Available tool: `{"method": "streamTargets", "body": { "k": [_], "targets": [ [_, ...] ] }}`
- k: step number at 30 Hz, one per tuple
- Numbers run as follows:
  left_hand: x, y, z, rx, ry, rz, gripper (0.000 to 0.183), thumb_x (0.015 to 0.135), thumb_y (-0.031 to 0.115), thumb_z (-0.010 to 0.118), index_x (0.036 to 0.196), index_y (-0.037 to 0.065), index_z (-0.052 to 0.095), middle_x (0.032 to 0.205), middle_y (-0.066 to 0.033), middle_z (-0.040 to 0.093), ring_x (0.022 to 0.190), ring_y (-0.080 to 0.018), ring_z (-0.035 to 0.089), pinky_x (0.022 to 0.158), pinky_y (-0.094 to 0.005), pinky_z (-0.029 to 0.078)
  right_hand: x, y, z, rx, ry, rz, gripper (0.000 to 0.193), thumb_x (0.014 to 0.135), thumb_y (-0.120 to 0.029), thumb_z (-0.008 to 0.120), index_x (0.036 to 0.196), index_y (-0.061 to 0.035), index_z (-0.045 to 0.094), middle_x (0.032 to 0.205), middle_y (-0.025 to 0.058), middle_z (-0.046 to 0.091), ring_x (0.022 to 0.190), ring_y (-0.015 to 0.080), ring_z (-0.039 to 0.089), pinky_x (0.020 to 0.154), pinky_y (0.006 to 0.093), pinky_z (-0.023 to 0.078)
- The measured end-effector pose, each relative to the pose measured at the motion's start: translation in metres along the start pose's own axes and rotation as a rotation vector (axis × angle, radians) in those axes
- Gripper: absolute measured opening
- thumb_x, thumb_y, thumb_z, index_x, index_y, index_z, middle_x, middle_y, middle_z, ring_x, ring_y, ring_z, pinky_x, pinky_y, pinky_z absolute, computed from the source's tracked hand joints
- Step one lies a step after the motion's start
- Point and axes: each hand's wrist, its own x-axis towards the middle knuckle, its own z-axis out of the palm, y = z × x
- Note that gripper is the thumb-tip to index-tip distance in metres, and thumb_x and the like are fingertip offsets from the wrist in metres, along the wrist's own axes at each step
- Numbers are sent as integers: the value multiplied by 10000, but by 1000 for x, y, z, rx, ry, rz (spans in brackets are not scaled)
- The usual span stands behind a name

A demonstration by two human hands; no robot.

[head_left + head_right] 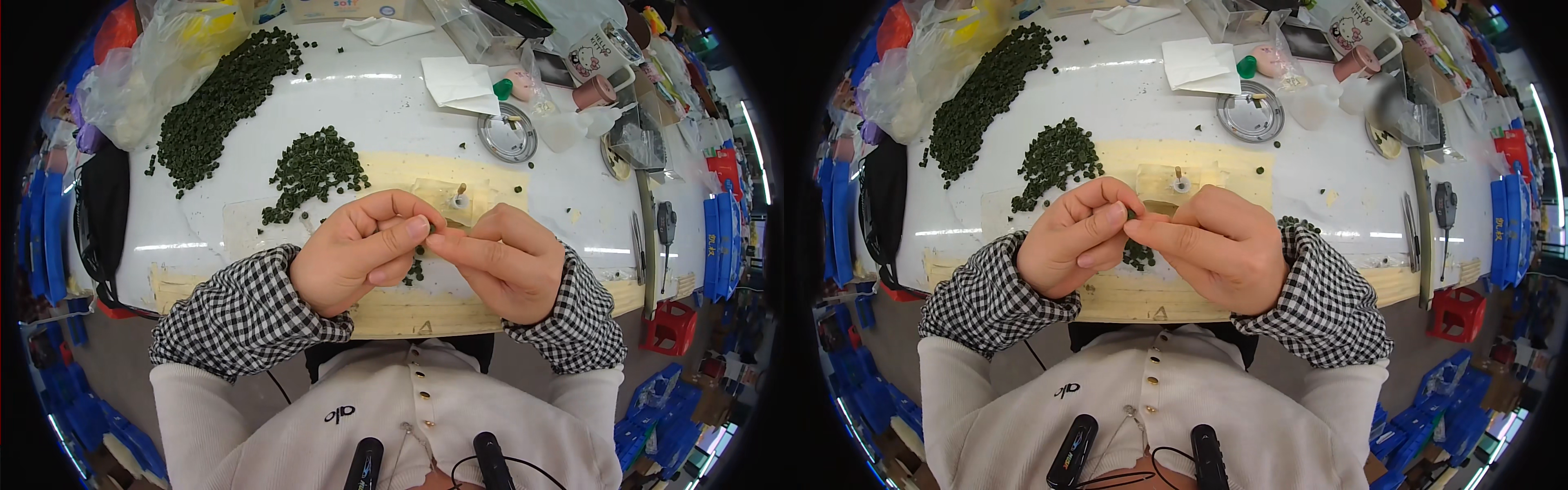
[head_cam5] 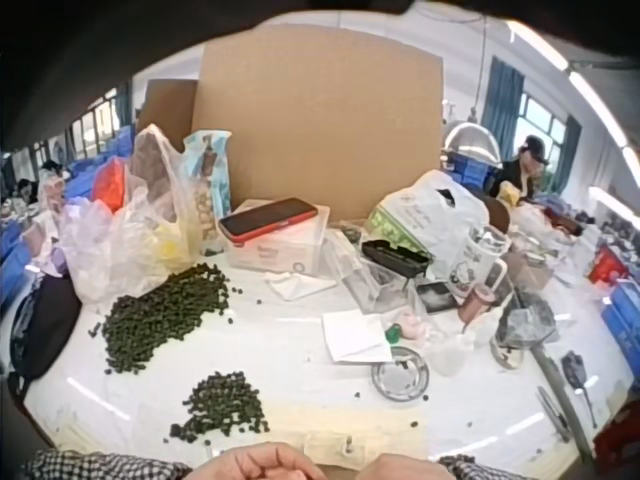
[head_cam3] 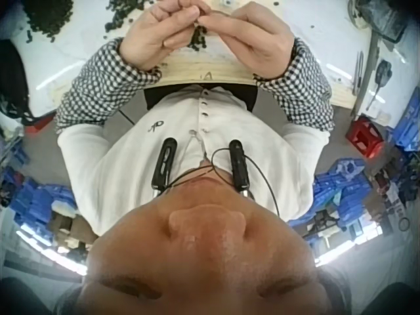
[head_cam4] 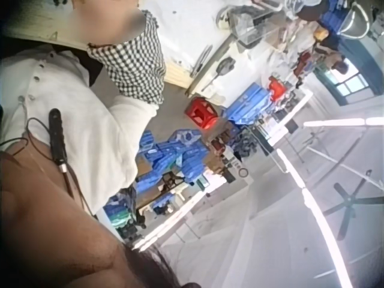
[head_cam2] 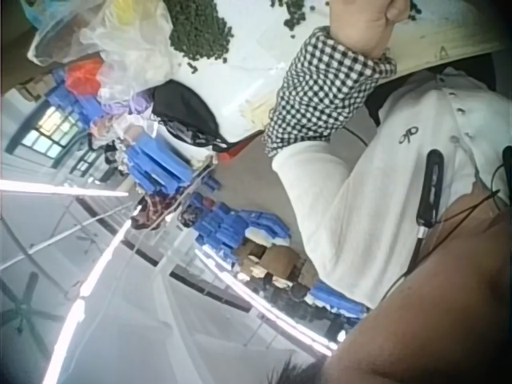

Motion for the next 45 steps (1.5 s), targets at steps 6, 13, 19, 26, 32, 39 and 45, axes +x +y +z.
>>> {"method": "streamTargets", "body": {
  "k": [6, 13, 19, 26, 32, 39, 45],
  "targets": [
    [-2, 6, 8, -28, 78, -69, 136, 999, 153, 435, 1059, 62, 517, 837, 17, 596, 450, 0, 306, 415, -171, 241, -2, 3, 2, 40, 127, -1, 307, 690, 7, 771, 981, -30, 682, 768, 58, 589, 640, 174, 585, 538, 269, 472],
    [-2, 5, -2, -103, -28, 26, 148, 982, 129, 473, 1086, 42, 533, 990, -90, 656, 494, -9, 346, 453, -162, 282, -4, 1, -2, -33, 131, -27, 295, 700, 23, 763, 979, -14, 676, 814, 81, 613, 675, 189, 611, 581, 271, 501],
    [-3, 6, 1, 55, 61, 30, 127, 952, 103, 524, 1061, 45, 554, 932, -89, 649, 520, -11, 372, 467, -167, 284, -7, 4, -1, 751, 94, 381, 219, 816, 59, 659, 1033, 46, 632, 957, 114, 662, 904, 193, 660, 785, 276, 536],
    [-5, 7, 2, 156, 131, 26, 145, 905, 57, 588, 1048, 44, 573, 943, -83, 669, 624, -29, 478, 523, -168, 334, -7, 7, -2, 1189, 53, 611, 170, 876, 35, 599, 1044, 51, 571, 964, 164, 669, 910, 192, 663, 810, 292, 543],
    [-5, 8, 1, 131, 111, 33, 136, 897, 57, 601, 1031, 43, 580, 944, -81, 675, 650, -32, 498, 543, -175, 353, -9, 9, -2, 1214, 30, 626, 193, 876, 23, 607, 1064, 52, 574, 971, 156, 670, 883, 177, 661, 793, 287, 546],
    [-4, 7, 1, 176, 148, 35, 132, 889, 73, 624, 1011, 44, 583, 942, -73, 677, 682, -44, 516, 571, -190, 382, -5, 2, 0, 1101, 33, 597, 231, 860, 44, 613, 1089, 52, 586, 979, 132, 669, 894, 161, 652, 795, 263, 525],
    [-3, 3, 2, 182, 145, 40, 106, 888, 77, 628, 979, 23, 620, 927, -68, 674, 674, -59, 515, 582, -207, 395, -5, 6, 0, 469, 34, 309, 258, 788, 42, 691, 1038, -21, 674, 897, 80, 639, 800, 141, 629, 725, 246, 501]
  ]
}}
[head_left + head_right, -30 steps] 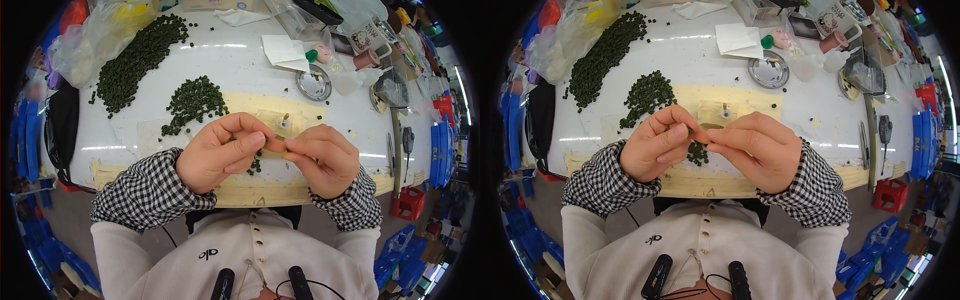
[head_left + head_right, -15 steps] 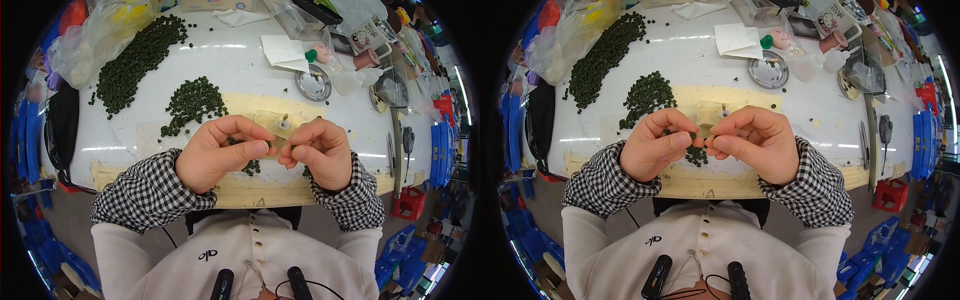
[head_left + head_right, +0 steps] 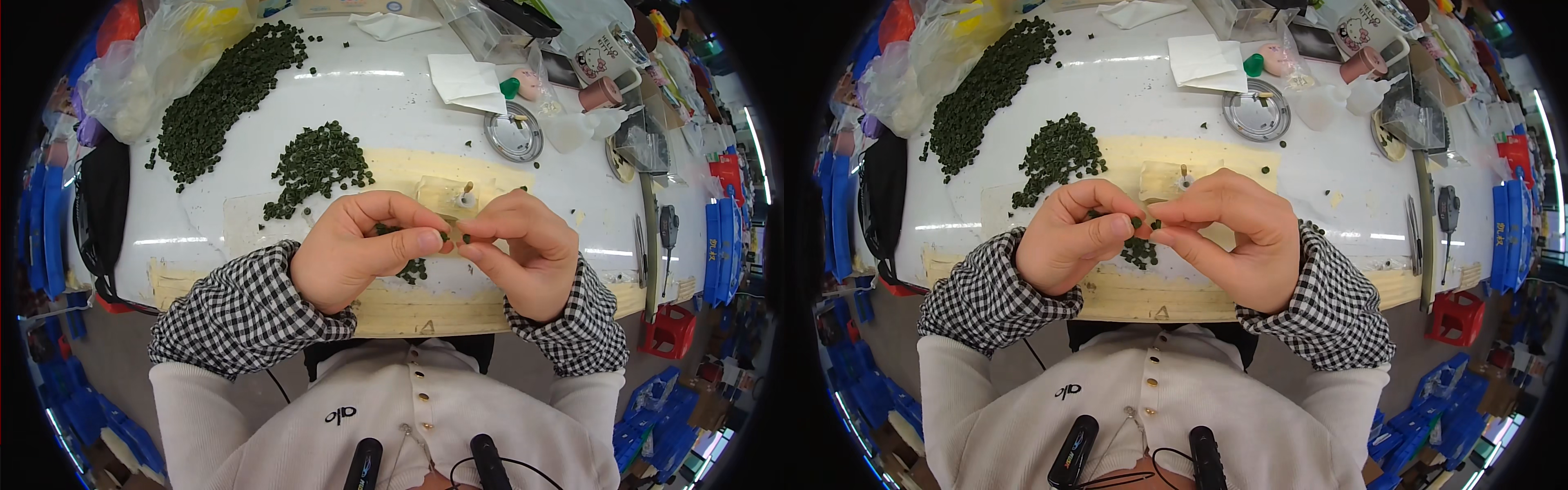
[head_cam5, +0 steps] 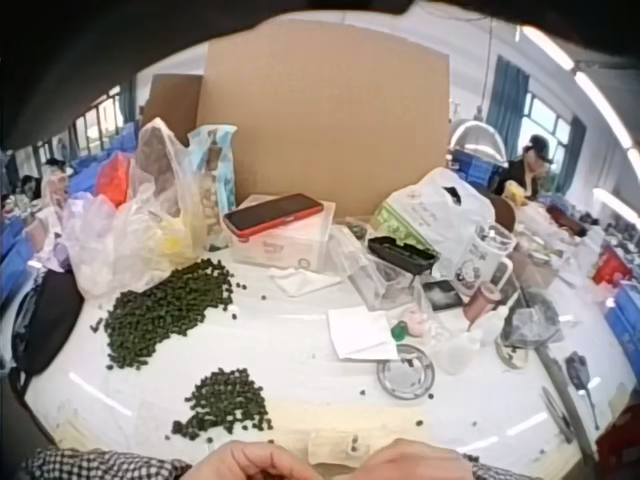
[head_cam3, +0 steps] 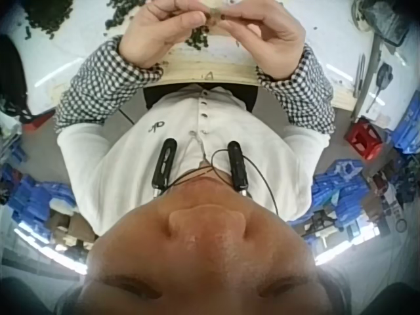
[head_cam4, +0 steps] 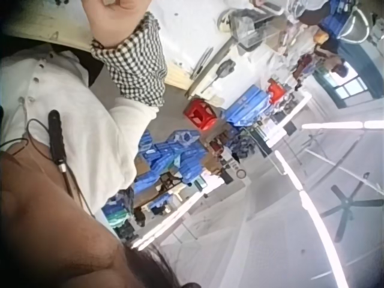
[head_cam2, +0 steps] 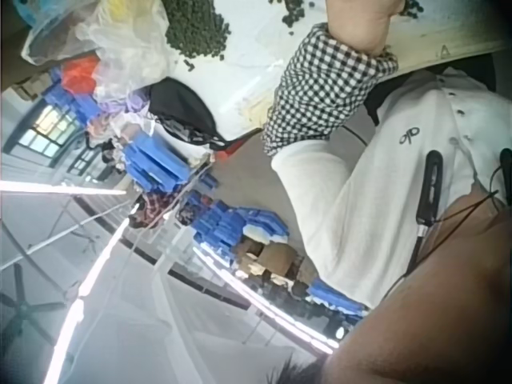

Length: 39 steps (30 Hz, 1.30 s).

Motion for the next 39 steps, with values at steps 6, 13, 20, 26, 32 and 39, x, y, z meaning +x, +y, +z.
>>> {"method": "streamTargets", "body": {
  "k": [6, 13, 20, 26, 32, 39],
  "targets": [
    [-1, -4, -5, -92, -45, -25, 139, 862, 96, 673, 980, 22, 671, 912, -38, 687, 712, -22, 532, 603, -160, 408, 1, -10, 3, -206, -9, -39, 307, 768, 13, 720, 1061, -73, 697, 877, 76, 627, 763, 154, 626, 669, 247, 507],
    [-2, -1, 0, -13, -17, 8, 125, 868, 97, 669, 962, 15, 672, 882, -33, 680, 745, -47, 561, 673, -181, 451, 0, -10, 4, -254, -26, -71, 304, 779, 17, 708, 1071, -67, 689, 873, 79, 629, 760, 164, 636, 660, 252, 521],
    [-1, -4, 1, 32, 5, 58, 130, 870, 97, 668, 961, 5, 674, 844, -20, 672, 732, -36, 549, 678, -186, 448, 1, -9, 6, -218, 11, -47, 276, 775, 16, 712, 1041, -52, 683, 877, 85, 636, 781, 182, 641, 684, 265, 521],
    [-4, -2, 1, 138, 44, 58, 111, 863, 38, 651, 963, -4, 672, 743, 29, 595, 658, -14, 471, 633, -177, 389, 0, -7, 5, -215, 16, -77, 184, 768, 12, 725, 933, -30, 657, 873, 99, 647, 796, 191, 646, 686, 268, 517],
    [-5, 1, 6, 139, 33, 176, 161, 850, 0, 657, 1009, -23, 665, 761, 6, 608, 649, -3, 478, 599, -153, 380, 0, -1, 7, -140, 39, -92, 207, 781, 28, 706, 976, -26, 664, 875, 100, 653, 809, 187, 648, 691, 267, 519],
    [-8, 7, 2, 510, 212, 392, 183, 844, 9, 659, 1026, -2, 680, 731, 31, 560, 581, 7, 407, 548, -152, 332, 0, -7, 16, -85, -58, -41, 378, 875, 66, 554, 1250, 20, 550, 1063, 152, 625, 938, 194, 648, 808, 259, 529]
  ]
}}
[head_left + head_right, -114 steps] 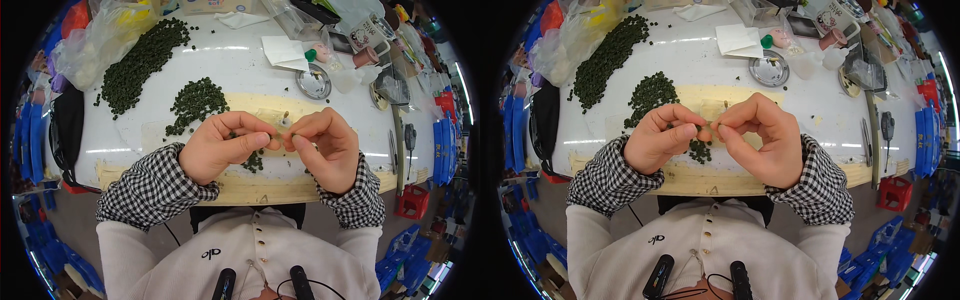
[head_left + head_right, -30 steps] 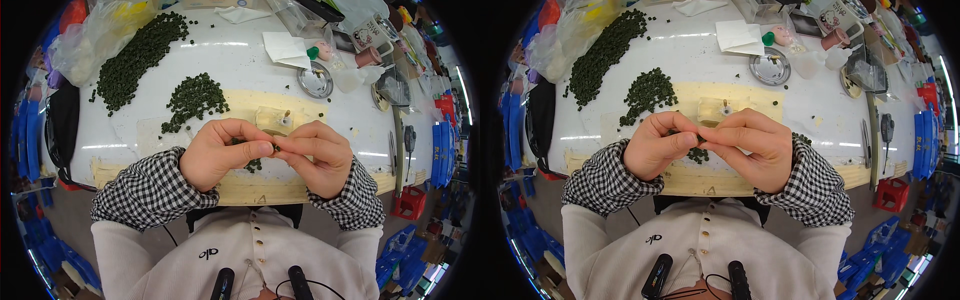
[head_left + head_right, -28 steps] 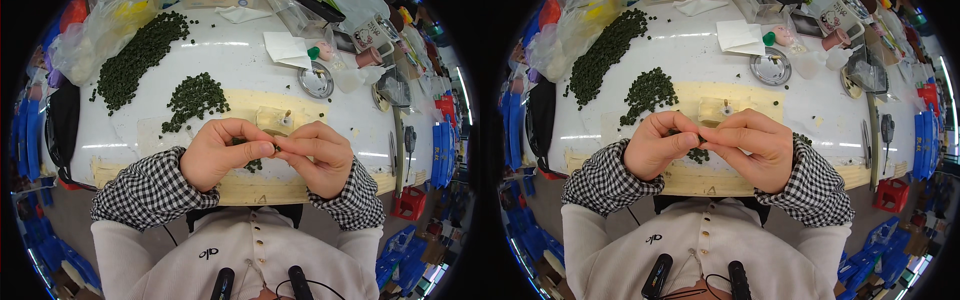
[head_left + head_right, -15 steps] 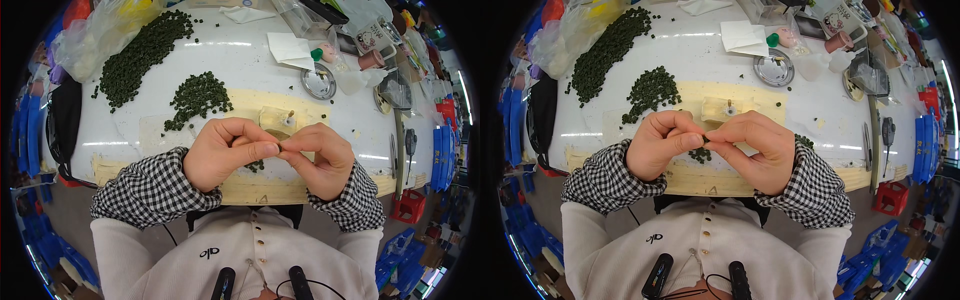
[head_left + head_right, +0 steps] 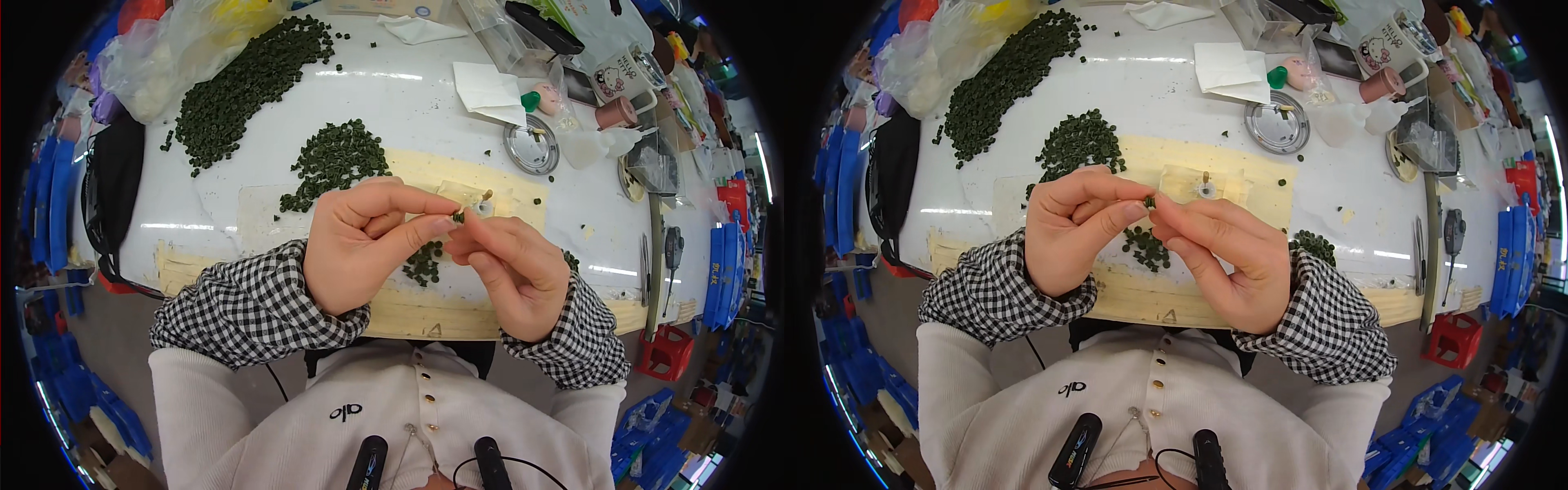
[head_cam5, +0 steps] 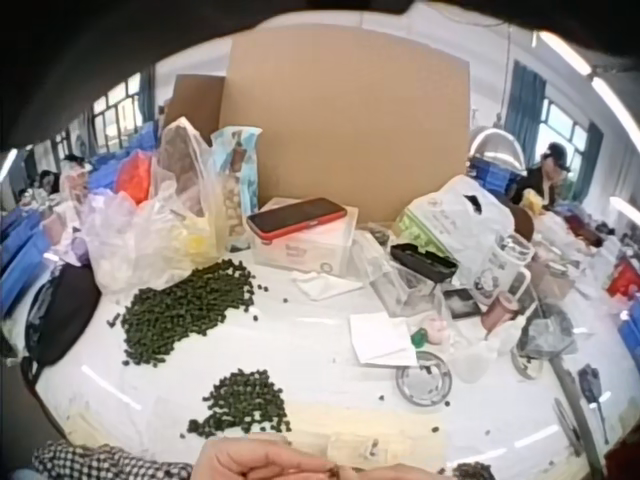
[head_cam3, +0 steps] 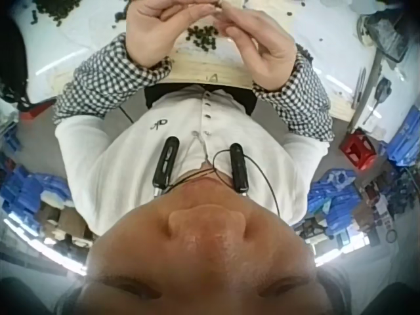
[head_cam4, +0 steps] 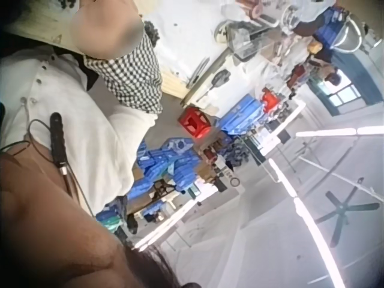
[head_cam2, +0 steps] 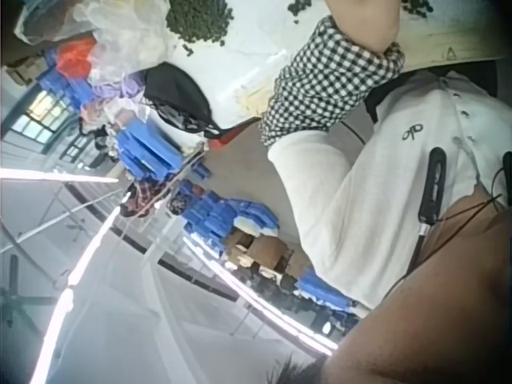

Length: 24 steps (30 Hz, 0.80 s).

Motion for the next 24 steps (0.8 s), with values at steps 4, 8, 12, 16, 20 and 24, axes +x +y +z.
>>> {"method": "streamTargets", "body": {
  "k": [4, 8, 12, 16, 20, 24],
  "targets": [
    [3, 1, 0, 142, 65, 123, 195, 816, -35, 668, 1006, 3, 689, 612, 71, 352, 575, -28, 337, 546, -190, 295, -2, 3, 3, 52, 21, 23, 382, 891, 70, 513, 1271, 22, 527, 1069, 150, 622, 951, 201, 648, 825, 267, 532],
    [3, 2, -2, 232, 57, 190, 192, 810, -39, 670, 995, 5, 693, 616, 65, 357, 568, -30, 330, 532, -192, 278, -1, 2, 1, 37, -16, 13, 388, 900, 71, 492, 1284, 18, 514, 1099, 158, 608, 969, 206, 649, 841, 270, 533],
    [3, 2, -3, 253, 52, 201, 195, 801, -46, 672, 987, 8, 696, 623, 59, 368, 559, -31, 327, 522, -191, 267, 0, 1, 0, 44, -35, 29, 394, 903, 75, 482, 1291, 15, 506, 1122, 168, 595, 978, 212, 651, 846, 268, 534],
    [5, 0, -4, 324, 60, 248, 199, 799, 28, 692, 992, 70, 710, 595, 37, 422, 522, -57, 325, 486, -226, 266, 0, 1, 0, 17, -30, 24, 400, 903, 82, 477, 1295, 13, 503, 1126, 171, 591, 976, 214, 653, 844, 268, 535],
    [5, 1, -4, 361, 61, 263, 189, 794, 27, 693, 977, 70, 713, 588, 31, 423, 519, -66, 330, 483, -232, 267, 0, 1, 1, 16, -26, 23, 406, 898, 89, 479, 1296, 14, 502, 1117, 174, 593, 968, 214, 654, 840, 267, 537],
    [6, 1, -3, 351, 61, 266, 181, 795, 24, 691, 968, 71, 714, 587, 24, 428, 518, -73, 337, 477, -238, 266, 0, 1, 2, 7, -30, -1, 407, 892, 98, 480, 1290, 20, 507, 1109, 175, 594, 961, 215, 655, 830, 266, 539]
  ]
}}
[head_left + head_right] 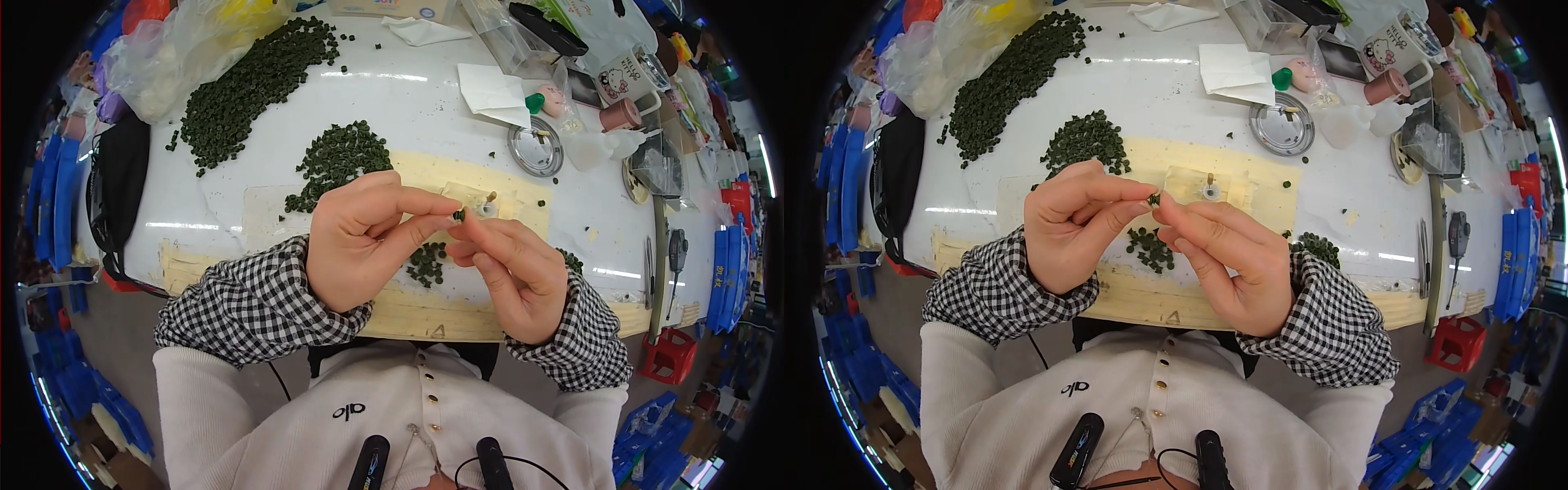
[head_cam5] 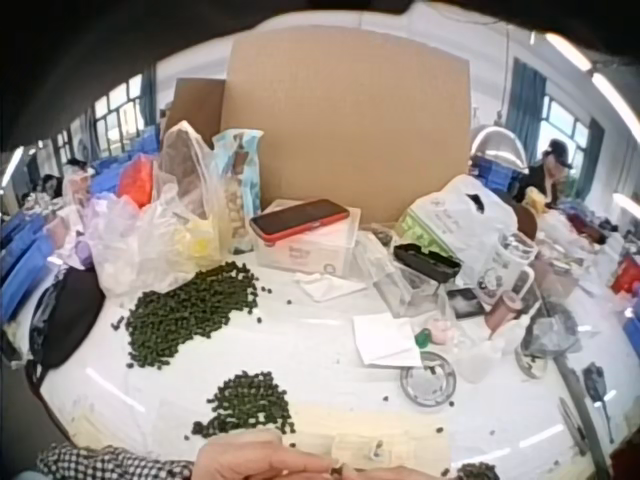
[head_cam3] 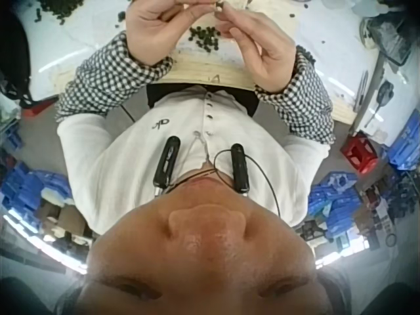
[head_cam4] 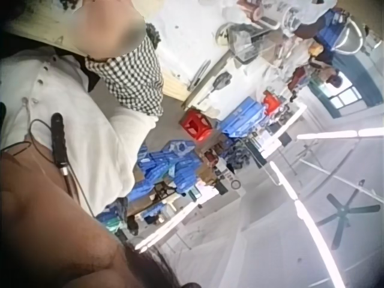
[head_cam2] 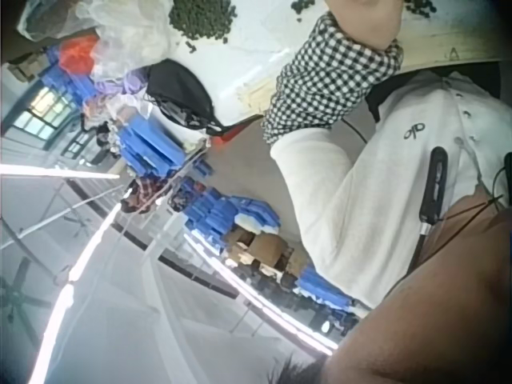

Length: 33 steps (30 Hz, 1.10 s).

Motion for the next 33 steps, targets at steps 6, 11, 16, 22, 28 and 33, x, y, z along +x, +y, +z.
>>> {"method": "streamTargets", "body": {
  "k": [6, 11, 16, 22, 28, 33],
  "targets": [
    [0, 0, -2, 36, -35, 11, 186, 797, 19, 687, 972, 76, 713, 589, 13, 431, 518, -78, 347, 475, -238, 273, 0, 0, -3, -34, -28, 12, 407, 875, 113, 486, 1273, 37, 516, 1098, 182, 596, 941, 219, 655, 822, 270, 539],
    [1, -1, -2, 23, -51, -4, 180, 797, 28, 689, 970, 72, 712, 590, 12, 433, 520, -78, 347, 477, -239, 276, 1, -1, -5, -63, -19, -6, 407, 857, 124, 504, 1255, 43, 529, 1057, 184, 611, 915, 224, 657, 815, 272, 537],
    [1, -1, -1, 8, -55, -13, 170, 799, 34, 689, 965, 66, 711, 590, 18, 430, 526, -72, 341, 482, -237, 271, 2, -1, -6, -132, -14, -52, 406, 838, 125, 539, 1236, 45, 546, 1014, 185, 622, 879, 235, 658, 775, 269, 533],
    [1, 0, 0, -13, -54, -45, 169, 793, 10, 690, 956, 51, 710, 592, 32, 402, 534, -59, 328, 493, -230, 263, 2, -2, -9, -238, 29, -52, 383, 818, 65, 613, 1198, 26, 583, 965, 166, 617, 816, 227, 642, 709, 268, 524],
    [2, 2, -1, -15, -64, -53, 177, 784, -36, 684, 950, 23, 706, 609, 48, 373, 546, -45, 313, 509, -212, 256, 16, 2, -24, -512, 286, -18, 259, 773, -39, 709, 1023, -3, 653, 794, 86, 557, 697, 184, 552, 601, 272, 454],
    [1, 0, 0, -15, -71, -67, 178, 786, -33, 683, 954, 23, 705, 615, 48, 372, 546, -44, 311, 509, -209, 252, 24, 16, -22, -533, 232, 6, 189, 739, -61, 736, 904, -17, 657, 735, 71, 546, 669, 201, 540, 606, 294, 434]
  ]
}}
